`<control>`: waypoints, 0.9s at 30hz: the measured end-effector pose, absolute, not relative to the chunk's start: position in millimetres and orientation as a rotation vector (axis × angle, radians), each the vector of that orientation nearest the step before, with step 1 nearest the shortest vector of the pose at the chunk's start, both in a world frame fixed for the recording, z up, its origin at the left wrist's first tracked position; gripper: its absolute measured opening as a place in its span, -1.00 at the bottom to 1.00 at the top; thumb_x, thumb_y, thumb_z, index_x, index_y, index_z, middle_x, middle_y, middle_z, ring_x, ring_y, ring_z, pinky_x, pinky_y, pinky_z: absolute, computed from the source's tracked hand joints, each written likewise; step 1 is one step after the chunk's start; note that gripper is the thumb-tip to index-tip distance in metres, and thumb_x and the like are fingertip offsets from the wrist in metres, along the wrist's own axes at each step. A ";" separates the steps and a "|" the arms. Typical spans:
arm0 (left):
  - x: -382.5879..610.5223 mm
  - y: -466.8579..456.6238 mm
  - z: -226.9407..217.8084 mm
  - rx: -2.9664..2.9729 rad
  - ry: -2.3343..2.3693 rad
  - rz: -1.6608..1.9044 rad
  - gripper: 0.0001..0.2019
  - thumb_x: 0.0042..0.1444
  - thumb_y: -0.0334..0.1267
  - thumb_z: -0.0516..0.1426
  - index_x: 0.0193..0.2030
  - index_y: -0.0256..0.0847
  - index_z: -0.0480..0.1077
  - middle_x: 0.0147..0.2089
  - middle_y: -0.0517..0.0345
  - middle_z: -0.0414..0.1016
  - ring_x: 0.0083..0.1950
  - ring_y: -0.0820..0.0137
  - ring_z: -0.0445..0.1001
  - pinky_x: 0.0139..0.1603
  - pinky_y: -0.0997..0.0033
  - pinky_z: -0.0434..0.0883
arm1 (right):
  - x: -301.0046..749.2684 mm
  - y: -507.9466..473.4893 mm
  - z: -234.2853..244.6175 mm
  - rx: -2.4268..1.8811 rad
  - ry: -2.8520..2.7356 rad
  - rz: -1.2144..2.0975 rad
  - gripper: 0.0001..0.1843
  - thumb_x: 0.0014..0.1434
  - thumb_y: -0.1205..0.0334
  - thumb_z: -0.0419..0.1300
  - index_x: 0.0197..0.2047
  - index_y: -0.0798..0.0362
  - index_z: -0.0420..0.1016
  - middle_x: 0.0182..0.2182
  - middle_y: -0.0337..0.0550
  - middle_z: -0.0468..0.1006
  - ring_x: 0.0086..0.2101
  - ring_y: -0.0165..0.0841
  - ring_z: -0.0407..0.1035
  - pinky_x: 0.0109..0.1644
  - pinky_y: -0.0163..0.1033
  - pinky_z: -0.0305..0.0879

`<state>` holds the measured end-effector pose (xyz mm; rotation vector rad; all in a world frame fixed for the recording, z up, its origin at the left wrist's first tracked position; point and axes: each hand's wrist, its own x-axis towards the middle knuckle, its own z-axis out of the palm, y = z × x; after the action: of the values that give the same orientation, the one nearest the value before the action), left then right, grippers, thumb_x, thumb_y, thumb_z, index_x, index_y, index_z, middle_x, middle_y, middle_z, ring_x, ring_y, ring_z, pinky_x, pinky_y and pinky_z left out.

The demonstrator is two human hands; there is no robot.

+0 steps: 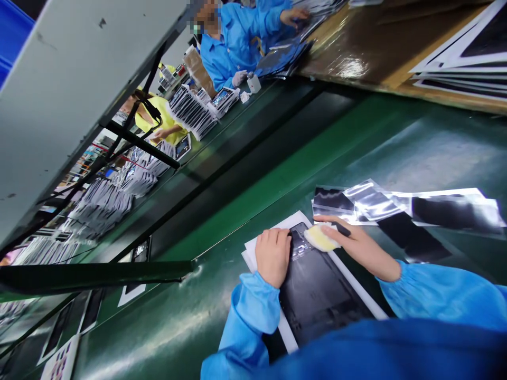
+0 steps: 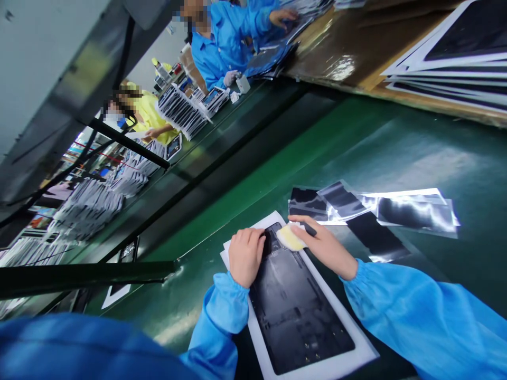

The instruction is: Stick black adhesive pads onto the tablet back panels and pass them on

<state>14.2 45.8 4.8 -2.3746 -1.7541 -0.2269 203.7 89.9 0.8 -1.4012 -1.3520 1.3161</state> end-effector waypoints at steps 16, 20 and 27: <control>-4.1 76.1 27.8 -2.591 -1.962 -0.503 -0.84 0.31 -0.29 0.04 -0.25 -0.15 0.43 -0.17 0.15 0.56 -0.17 0.39 0.51 -0.08 0.36 0.45 | 208.7 88.8 13.0 -1.123 -1.439 1.516 -0.63 -0.16 0.06 0.08 -0.22 -0.11 0.42 -0.07 -0.22 0.37 -0.11 -0.28 0.24 -0.05 -0.15 0.10; -0.1 70.8 46.1 -2.561 -1.769 -0.699 -0.79 0.34 -0.25 -0.01 -0.14 -0.14 0.45 -0.11 0.09 0.56 -0.08 0.37 0.53 -0.01 0.33 0.46 | 204.5 78.6 22.6 -0.965 -1.378 1.710 -0.80 -0.21 0.11 0.15 -0.49 -0.05 0.53 -0.31 -0.22 0.54 -0.32 -0.27 0.38 -0.21 -0.16 0.26; -1.2 47.8 31.8 -2.244 -2.175 -0.994 -0.43 0.22 -0.13 0.11 0.34 -0.21 0.12 0.25 -0.18 0.36 0.18 0.15 0.43 0.08 0.15 0.48 | 222.3 90.6 17.1 -1.153 -0.882 1.342 -0.71 -0.10 0.09 0.05 -0.31 -0.04 0.46 -0.42 -0.24 0.56 -0.37 -0.31 0.41 -0.24 -0.15 0.28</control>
<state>-1.2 47.8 31.8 -2.2443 -2.1745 -0.9944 222.3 90.6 17.1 -1.1526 -0.8822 1.3416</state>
